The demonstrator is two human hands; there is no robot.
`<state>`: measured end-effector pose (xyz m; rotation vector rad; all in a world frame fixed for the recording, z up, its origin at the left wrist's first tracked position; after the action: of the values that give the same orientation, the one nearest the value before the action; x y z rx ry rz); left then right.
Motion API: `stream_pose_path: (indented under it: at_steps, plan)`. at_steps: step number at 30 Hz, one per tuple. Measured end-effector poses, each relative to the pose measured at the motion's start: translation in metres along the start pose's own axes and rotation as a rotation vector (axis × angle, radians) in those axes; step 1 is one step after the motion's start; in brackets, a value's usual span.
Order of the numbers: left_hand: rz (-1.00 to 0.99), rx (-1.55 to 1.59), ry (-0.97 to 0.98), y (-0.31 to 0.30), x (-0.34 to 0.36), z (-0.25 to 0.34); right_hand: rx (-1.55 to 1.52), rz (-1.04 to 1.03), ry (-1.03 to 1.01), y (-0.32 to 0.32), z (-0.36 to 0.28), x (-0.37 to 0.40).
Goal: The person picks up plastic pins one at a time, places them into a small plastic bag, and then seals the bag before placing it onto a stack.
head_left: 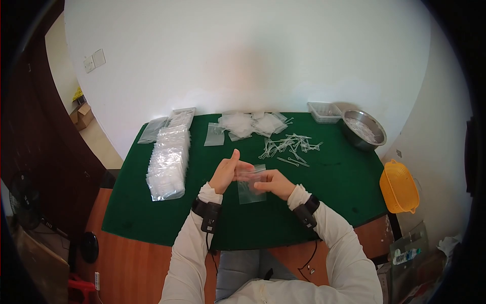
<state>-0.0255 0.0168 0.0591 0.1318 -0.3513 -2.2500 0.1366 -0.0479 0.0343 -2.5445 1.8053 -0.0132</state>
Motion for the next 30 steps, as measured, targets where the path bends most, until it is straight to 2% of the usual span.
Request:
stream_pose_path:
  at_steps: [5, 9, 12, 16, 24, 30]
  plan:
    - [0.032, 0.024, 0.022, 0.006, -0.002, 0.001, -0.021, 0.037, 0.032, -0.007, 0.021, -0.005]
    - [0.145, 0.108, 0.140, 0.006, -0.005, -0.010, -0.150, 0.131, 0.051, -0.018, 0.028, -0.008]
    - [0.101, 0.045, -0.019, 0.002, -0.010, -0.027, -0.188, 0.224, -0.021, -0.026, 0.035, -0.009]
    - [0.051, -0.035, 0.038, -0.002, -0.019, -0.046, -0.140, 0.237, -0.014, -0.029, 0.039, -0.009]
    - [0.097, -0.027, 0.100, 0.000, -0.021, -0.050, -0.132, 0.220, 0.043, -0.026, 0.035, -0.007]
    - [0.074, -0.016, 0.093, 0.003, -0.022, -0.056, -0.082, 0.190, 0.035, -0.026, 0.034, -0.006]
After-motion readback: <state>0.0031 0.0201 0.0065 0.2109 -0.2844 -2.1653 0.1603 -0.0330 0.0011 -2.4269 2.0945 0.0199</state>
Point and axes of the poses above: each hand's wrist, its own x-axis away from the middle knuckle, its own y-axis out of the palm, z = x × y, the point moved 2 cm from there along -x, towards the middle knuckle, and after that the axes turned 8 degrees about x, right-handed, at the moved point
